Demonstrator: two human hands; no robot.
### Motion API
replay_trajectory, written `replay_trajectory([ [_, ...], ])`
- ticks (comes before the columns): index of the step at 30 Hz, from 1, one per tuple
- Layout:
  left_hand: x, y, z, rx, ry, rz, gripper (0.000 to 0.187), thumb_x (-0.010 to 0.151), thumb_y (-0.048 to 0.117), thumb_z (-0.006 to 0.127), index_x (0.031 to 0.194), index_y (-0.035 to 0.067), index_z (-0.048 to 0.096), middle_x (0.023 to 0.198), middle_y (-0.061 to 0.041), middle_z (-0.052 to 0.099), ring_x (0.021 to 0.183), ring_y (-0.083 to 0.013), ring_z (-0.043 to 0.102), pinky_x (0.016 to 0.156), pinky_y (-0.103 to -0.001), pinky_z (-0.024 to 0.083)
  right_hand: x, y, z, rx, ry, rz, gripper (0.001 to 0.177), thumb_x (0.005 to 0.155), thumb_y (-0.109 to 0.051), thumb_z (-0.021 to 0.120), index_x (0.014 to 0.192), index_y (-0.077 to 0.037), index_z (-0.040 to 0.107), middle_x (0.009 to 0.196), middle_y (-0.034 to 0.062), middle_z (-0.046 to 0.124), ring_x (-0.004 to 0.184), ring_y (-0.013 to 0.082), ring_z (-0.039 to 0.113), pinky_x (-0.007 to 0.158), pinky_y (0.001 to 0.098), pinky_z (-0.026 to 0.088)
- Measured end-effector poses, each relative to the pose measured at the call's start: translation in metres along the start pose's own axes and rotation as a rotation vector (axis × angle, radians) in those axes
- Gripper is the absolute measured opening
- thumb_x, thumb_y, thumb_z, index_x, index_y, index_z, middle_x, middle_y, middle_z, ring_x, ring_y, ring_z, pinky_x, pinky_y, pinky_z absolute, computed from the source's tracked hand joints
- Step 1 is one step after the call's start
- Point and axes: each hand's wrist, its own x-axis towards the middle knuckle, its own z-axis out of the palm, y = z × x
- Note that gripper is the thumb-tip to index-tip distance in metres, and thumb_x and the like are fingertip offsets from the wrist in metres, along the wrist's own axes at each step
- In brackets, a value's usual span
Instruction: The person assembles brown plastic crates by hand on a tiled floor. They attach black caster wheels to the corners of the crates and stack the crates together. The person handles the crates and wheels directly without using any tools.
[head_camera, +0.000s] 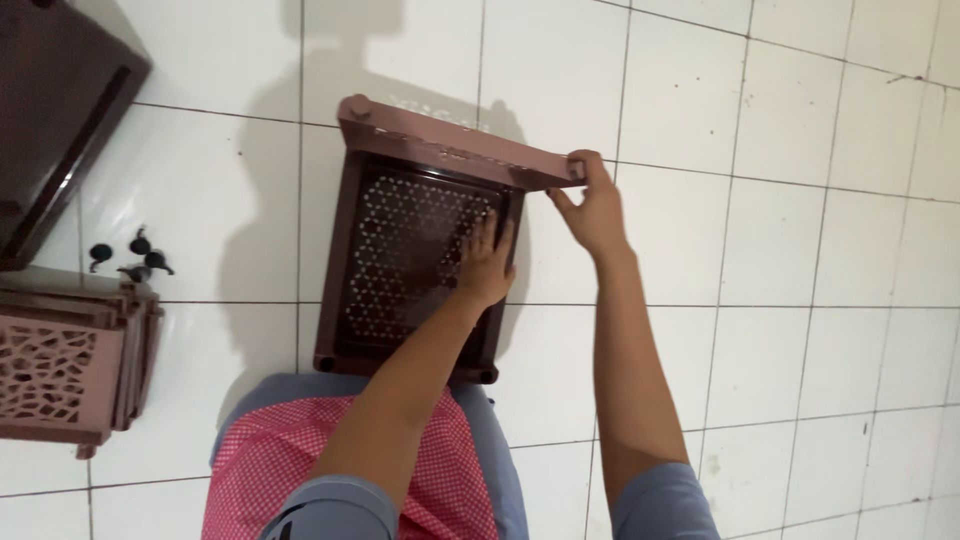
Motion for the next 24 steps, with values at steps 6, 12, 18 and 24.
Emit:
replay_trajectory([
  [6, -0.001, 0.025, -0.006, 0.245, -0.462, 0.097, 0.138, 0.07, 0.065, 0.084, 0.163, 0.01, -0.002, 0.171, -0.01, -0.017, 0.159, -0.0242, -0.01, 0.127, -0.055, -0.004, -0.004, 0.0, 0.008, -0.004, 0.057, -0.051, 0.036, 0.09, -0.003, 0.074, 0.121, -0.009, 0.058, 0.104, 0.012, 0.071, 0.097, 0.026, 0.071, 0.083, 0.0383, 0.057],
  [12, -0.02, 0.006, 0.003, 0.463, -0.434, 0.155, 0.15, 0.06, 0.064, 0.091, 0.166, 0.012, -0.002, 0.173, -0.006, -0.016, 0.158, -0.0238, -0.014, 0.127, -0.057, -0.004, -0.004, 0.019, 0.022, 0.053, 0.104, -0.094, 0.023, 0.092, 0.001, 0.07, 0.112, -0.007, 0.065, 0.095, 0.0123, 0.073, 0.087, 0.0245, 0.072, 0.073, 0.0352, 0.057],
  [18, -0.018, -0.003, 0.015, 0.421, -0.467, 0.157, 0.149, 0.059, 0.061, 0.093, 0.165, 0.017, -0.002, 0.172, -0.004, -0.018, 0.158, -0.0237, -0.014, 0.127, -0.056, -0.001, -0.005, 0.029, 0.038, 0.155, 0.158, 0.114, 0.018, 0.097, 0.001, 0.062, 0.11, -0.009, 0.07, 0.085, 0.0107, 0.073, 0.066, 0.0215, 0.071, 0.06, 0.0318, 0.056],
  [24, -0.022, 0.008, 0.004, 0.402, -0.493, 0.126, 0.147, 0.061, 0.058, 0.093, 0.165, 0.018, -0.003, 0.172, -0.002, -0.02, 0.158, -0.0223, -0.016, 0.128, -0.051, 0.002, -0.002, 0.019, 0.04, -0.02, 0.276, -0.024, 0.024, 0.092, 0.008, 0.059, 0.106, -0.008, 0.07, 0.078, 0.0135, 0.07, 0.063, 0.0254, 0.068, 0.059, 0.0341, 0.052],
])
